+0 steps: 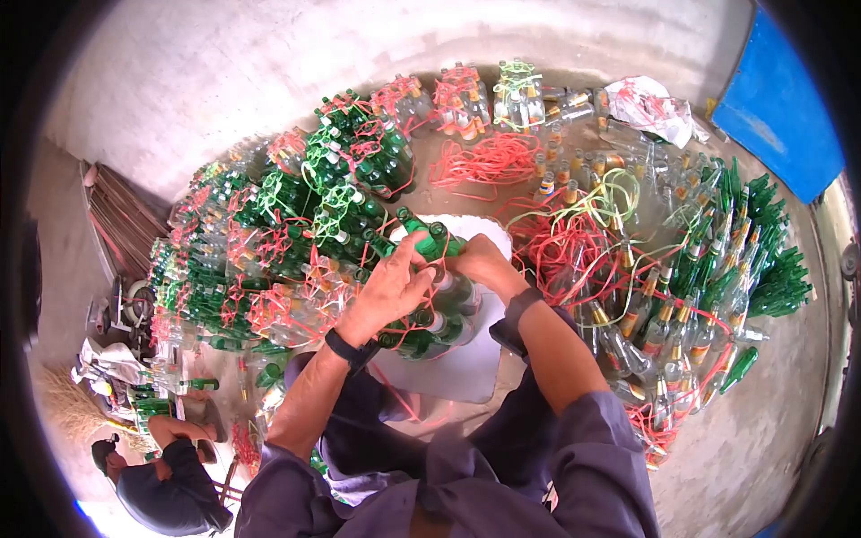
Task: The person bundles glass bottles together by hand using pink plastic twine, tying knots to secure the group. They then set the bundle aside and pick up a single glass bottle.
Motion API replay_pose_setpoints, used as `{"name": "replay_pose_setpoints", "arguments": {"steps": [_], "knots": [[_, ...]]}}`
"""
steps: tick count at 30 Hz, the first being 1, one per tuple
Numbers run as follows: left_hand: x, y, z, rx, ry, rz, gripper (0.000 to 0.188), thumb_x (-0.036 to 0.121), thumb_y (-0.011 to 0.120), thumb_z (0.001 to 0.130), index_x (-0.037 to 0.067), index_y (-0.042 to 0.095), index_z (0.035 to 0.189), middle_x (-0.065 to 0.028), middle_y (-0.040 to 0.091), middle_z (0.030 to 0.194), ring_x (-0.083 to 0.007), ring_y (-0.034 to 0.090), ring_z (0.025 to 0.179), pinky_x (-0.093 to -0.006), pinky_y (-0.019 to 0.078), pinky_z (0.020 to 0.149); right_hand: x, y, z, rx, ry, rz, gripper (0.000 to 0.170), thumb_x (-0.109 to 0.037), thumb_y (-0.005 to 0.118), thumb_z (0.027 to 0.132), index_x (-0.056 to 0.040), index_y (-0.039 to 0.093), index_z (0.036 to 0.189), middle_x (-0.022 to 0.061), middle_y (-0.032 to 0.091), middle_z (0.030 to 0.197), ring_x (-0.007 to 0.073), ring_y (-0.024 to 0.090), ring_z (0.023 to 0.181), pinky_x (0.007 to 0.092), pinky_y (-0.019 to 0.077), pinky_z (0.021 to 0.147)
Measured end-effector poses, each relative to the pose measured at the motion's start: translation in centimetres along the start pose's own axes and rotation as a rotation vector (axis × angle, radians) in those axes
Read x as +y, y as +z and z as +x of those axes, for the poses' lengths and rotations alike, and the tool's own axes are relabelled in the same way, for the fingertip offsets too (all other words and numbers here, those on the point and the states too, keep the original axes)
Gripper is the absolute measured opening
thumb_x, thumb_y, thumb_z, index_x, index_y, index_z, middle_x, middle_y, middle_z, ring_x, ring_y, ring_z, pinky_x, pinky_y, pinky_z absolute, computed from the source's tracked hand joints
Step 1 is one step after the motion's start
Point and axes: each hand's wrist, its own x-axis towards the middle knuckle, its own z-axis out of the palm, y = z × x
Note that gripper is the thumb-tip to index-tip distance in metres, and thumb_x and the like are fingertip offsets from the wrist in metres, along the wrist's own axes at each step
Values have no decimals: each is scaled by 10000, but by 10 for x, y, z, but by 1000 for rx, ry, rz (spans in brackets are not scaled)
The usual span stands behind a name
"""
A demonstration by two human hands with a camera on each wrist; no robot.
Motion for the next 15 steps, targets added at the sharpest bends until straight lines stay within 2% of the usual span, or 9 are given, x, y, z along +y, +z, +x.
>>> {"name": "replay_pose_setpoints", "arguments": {"steps": [2,4,6,9,11,12,14,15], "knots": [[3,-3,-3,19,3,26,588,73,633,878,48,419,1425,-116,672,922,-221,626,661,-364,500,631,1,-1,-1,-15,-76,-8,453,-382,796,750,61,705,720,184,620,605,256,568,545,417,465,568],[6,-8,-4,37,6,50,544,56,636,868,39,457,1381,-109,672,883,-219,625,650,-361,494,611,3,0,1,-13,-132,1,416,-363,784,752,46,711,718,188,611,604,261,572,542,416,459,563],[5,-12,-4,59,-21,143,443,54,636,852,34,513,1277,-110,674,846,-222,627,636,-366,488,604,0,-1,-2,-13,-186,9,380,-343,771,755,30,716,716,193,602,602,265,577,539,415,453,559],[3,-14,-1,110,-95,196,384,50,639,826,39,521,1192,-119,682,838,-224,627,629,-377,489,606,-8,-7,-8,-13,-285,-32,286,-265,726,768,18,717,729,208,607,621,268,575,533,413,446,549],[3,-17,-1,103,-124,200,360,50,640,819,40,519,1158,-124,685,837,-242,628,629,-388,494,612,2,-6,1,47,-672,-294,204,-195,687,777,4,723,749,217,627,652,266,561,526,402,456,552],[3,-19,-1,97,-153,200,337,49,641,811,40,516,1124,-129,688,835,-259,629,628,-398,498,617,-2,-7,-2,45,-672,-291,204,-195,687,777,4,723,749,217,627,652,266,561,526,402,456,552],[3,-23,-3,131,-128,228,318,34,630,812,38,516,1109,-135,687,836,-282,641,648,-408,505,630,-8,-7,-9,0,-487,-159,160,-143,668,789,6,727,776,227,643,684,280,567,538,392,466,561],[2,-25,-4,166,-100,255,300,19,619,813,36,515,1094,-140,685,836,-305,652,668,-418,511,643,-8,-6,-9,-2,-487,-157,160,-143,668,789,6,727,776,227,643,684,280,567,538,392,466,561]]}}
